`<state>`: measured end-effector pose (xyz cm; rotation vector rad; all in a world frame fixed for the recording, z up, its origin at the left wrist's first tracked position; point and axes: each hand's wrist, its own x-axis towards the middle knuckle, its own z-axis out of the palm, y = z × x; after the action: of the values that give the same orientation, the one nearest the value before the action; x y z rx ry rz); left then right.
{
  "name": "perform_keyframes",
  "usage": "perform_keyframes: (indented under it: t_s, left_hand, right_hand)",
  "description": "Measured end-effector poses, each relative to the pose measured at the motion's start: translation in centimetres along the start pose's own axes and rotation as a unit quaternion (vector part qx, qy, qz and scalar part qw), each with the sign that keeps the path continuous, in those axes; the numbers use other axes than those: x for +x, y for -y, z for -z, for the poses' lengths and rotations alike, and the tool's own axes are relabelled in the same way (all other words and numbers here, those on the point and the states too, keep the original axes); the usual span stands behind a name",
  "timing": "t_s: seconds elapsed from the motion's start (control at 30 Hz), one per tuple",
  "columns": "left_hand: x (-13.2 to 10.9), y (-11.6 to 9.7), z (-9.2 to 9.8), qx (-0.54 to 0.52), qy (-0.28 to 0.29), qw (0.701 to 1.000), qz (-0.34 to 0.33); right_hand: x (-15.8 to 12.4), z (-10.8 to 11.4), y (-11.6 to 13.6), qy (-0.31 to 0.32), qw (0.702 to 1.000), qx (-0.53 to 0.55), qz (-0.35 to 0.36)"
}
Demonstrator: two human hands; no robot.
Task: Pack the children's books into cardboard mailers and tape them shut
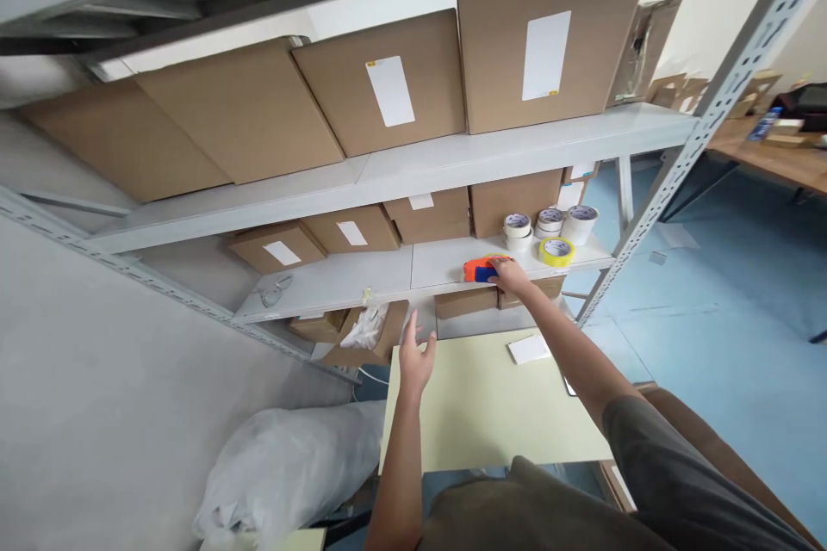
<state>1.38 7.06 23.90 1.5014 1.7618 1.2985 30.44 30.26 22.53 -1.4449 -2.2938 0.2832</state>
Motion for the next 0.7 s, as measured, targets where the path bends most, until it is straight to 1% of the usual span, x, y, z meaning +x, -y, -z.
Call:
perform_keyframes:
  t_s: [0.07, 0.13, 0.2, 0.27, 0.37, 0.47, 0.57, 0.63, 0.7]
  left_hand:
    - [-0.1, 0.1, -0.3, 0.008, -0.012, 1.0, 0.009]
    - [-0.4, 0.0, -0.6, 0.02, -0.024, 0.999, 0.019]
    - [-0.7, -0.2, -0.9, 0.025, -0.033, 0.999, 0.024]
    - [-1.0, -0.5, -1.3, 0.027, -0.038, 0.999, 0.025]
    - [-1.2, -1.0, -1.6, 0.033, -0.038, 0.998, 0.022]
    - [-1.3, -1.3, -1.5, 0.037, -0.035, 0.999, 0.019]
    - [-1.5, -1.3, -1.0, 0.039, -0.039, 0.998, 0.023]
    - [-1.9, -0.9, -0.5, 0.043, -0.046, 0.998, 0.029]
    - [-2.8, -0.4, 0.2, 0.051, -0.056, 0.997, 0.035]
  right_hand:
    - [1.9, -0.9, -0.5, 0.012, 1.0, -0.019, -0.021]
    - [2.9, -1.8, -1.0, 0.014, 0.999, -0.028, -0.031]
    - [2.9, -2.8, -1.4, 0.001, 0.999, -0.024, -0.027]
    - [2.5, -3.6, -1.7, -0.029, 0.999, -0.013, -0.022]
    - [1.6, -3.9, -1.6, -0.082, 0.996, 0.016, -0.019]
    - [0.5, -3.1, -0.1, -0.11, 0.992, 0.065, 0.014]
    - [-1.2, -2.2, 2.7, -0.12, 0.98, 0.138, 0.071]
    - [-2.7, -2.2, 4.9, -0.113, 0.969, 0.192, 0.107]
    - [-4.3, -2.8, 6.9, -0.092, 0.959, 0.235, 0.131]
